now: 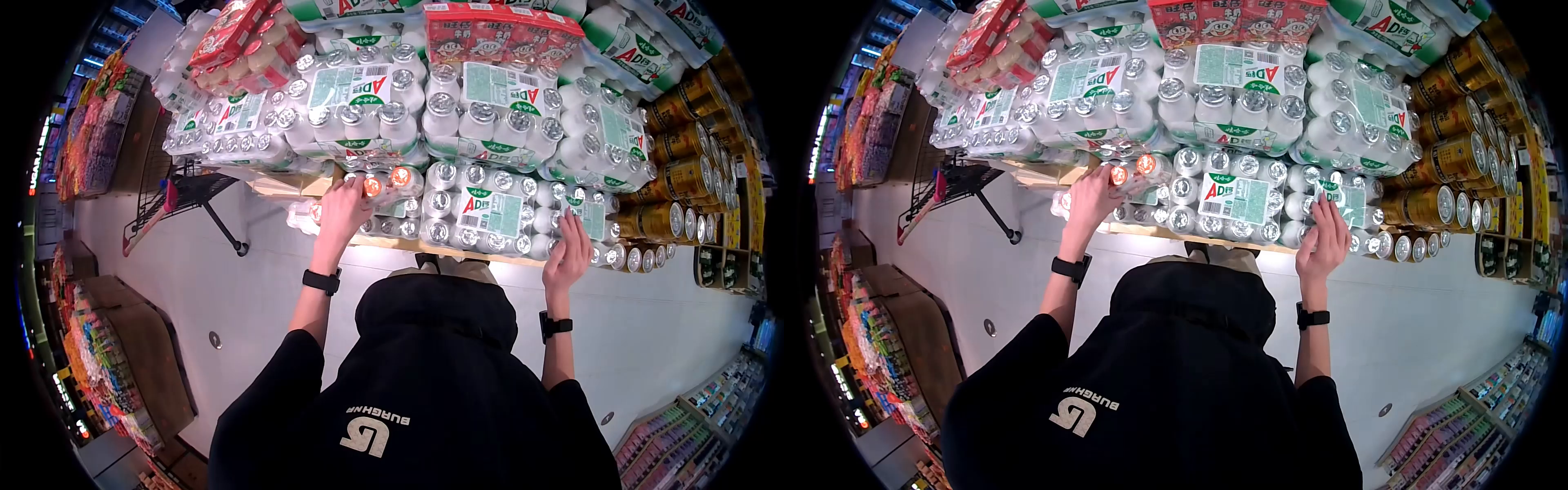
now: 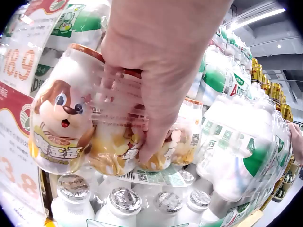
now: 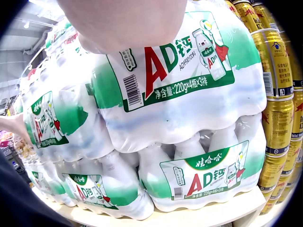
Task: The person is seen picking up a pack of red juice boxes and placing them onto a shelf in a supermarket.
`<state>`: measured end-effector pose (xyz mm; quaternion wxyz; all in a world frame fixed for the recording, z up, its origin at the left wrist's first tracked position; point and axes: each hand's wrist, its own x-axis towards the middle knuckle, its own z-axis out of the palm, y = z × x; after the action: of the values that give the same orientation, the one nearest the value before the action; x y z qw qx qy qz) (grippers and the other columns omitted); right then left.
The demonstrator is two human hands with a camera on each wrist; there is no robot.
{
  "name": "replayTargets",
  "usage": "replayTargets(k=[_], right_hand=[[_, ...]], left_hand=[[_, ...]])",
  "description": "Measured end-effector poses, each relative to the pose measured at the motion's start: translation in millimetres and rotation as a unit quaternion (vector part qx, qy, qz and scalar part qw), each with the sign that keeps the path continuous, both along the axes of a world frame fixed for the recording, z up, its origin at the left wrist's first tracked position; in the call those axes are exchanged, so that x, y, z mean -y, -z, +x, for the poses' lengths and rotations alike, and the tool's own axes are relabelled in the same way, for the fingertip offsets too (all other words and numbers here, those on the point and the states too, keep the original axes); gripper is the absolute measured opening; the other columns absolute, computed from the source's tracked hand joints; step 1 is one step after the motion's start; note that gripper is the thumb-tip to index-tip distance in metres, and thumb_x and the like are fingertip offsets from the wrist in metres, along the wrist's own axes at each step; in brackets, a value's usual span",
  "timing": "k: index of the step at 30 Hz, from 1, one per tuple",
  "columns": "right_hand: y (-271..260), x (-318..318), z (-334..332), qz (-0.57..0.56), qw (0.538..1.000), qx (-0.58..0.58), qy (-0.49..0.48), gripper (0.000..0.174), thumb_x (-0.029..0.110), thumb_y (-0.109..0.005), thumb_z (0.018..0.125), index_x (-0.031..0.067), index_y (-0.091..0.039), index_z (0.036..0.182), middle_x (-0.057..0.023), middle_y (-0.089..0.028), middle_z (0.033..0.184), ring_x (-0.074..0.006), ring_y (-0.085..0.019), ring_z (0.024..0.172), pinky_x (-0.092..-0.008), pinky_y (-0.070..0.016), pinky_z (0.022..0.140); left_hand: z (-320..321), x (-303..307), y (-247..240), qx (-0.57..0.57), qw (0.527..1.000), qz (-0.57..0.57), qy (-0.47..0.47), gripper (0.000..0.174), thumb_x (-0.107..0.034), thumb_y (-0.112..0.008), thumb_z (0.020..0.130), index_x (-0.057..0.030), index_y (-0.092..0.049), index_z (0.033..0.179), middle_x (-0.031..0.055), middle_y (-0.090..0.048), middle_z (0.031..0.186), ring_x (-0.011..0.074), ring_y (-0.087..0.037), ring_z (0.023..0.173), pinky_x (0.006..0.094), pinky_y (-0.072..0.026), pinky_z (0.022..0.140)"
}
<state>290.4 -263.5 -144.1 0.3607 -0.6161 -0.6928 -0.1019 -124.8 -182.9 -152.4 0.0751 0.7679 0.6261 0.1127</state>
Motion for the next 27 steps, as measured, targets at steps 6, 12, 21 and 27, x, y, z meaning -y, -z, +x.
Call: replayTargets(k=[6,12,21,27], right_hand=[[1,-1,1,0.009,1.000,-0.007,0.006,0.036,0.008,-0.048,0.089,0.0070,-0.068,0.119,-0.0066,-0.066,0.129,-0.0251,-0.059,0.122,-0.0350,-0.0380,0.102],[2,-2,0,0.012,1.000,0.001,0.017,0.036,0.010,-0.047,0.089,0.0073,-0.069,0.117,-0.0062,-0.067,0.128,-0.0241,-0.059,0.122,-0.0338,-0.0379,0.102],[1,-2,0,0.006,1.000,0.007,0.015,0.038,0.010,-0.042,0.091,0.0056,-0.068,0.118,-0.0078,-0.067,0.127,-0.0267,-0.060,0.121,-0.0361,-0.0388,0.102],[5,-4,3,0.018,1.000,0.006,0.021,0.036,0.015,-0.044,0.092,0.0072,-0.069,0.117,-0.0070,-0.067,0.127,-0.0260,-0.061,0.119,-0.0361,-0.0393,0.100]], left_hand=[[-4,-4,0,0.004,0.999,0.021,0.032,0.033,-0.010,-0.070,0.067,-0.0056,-0.062,0.098,0.0110,-0.067,0.083,0.0319,-0.065,0.084,0.0436,-0.0530,0.075],[-6,-13,-7,0.002,0.997,0.039,0.060,0.031,-0.006,-0.070,0.068,-0.0046,-0.061,0.097,0.0113,-0.068,0.093,0.0295,-0.063,0.098,0.0408,-0.0494,0.084],[12,-9,-4,-0.021,0.996,0.057,0.061,0.072,-0.010,-0.084,0.062,-0.0052,-0.052,0.126,0.0134,-0.059,0.118,0.0320,-0.053,0.115,0.0453,-0.0377,0.103],[51,18,-35,0.130,0.968,0.189,0.102,0.064,-0.011,-0.081,0.071,-0.0052,-0.054,0.128,0.0106,-0.057,0.129,0.0297,-0.052,0.121,0.0473,-0.0366,0.110]])
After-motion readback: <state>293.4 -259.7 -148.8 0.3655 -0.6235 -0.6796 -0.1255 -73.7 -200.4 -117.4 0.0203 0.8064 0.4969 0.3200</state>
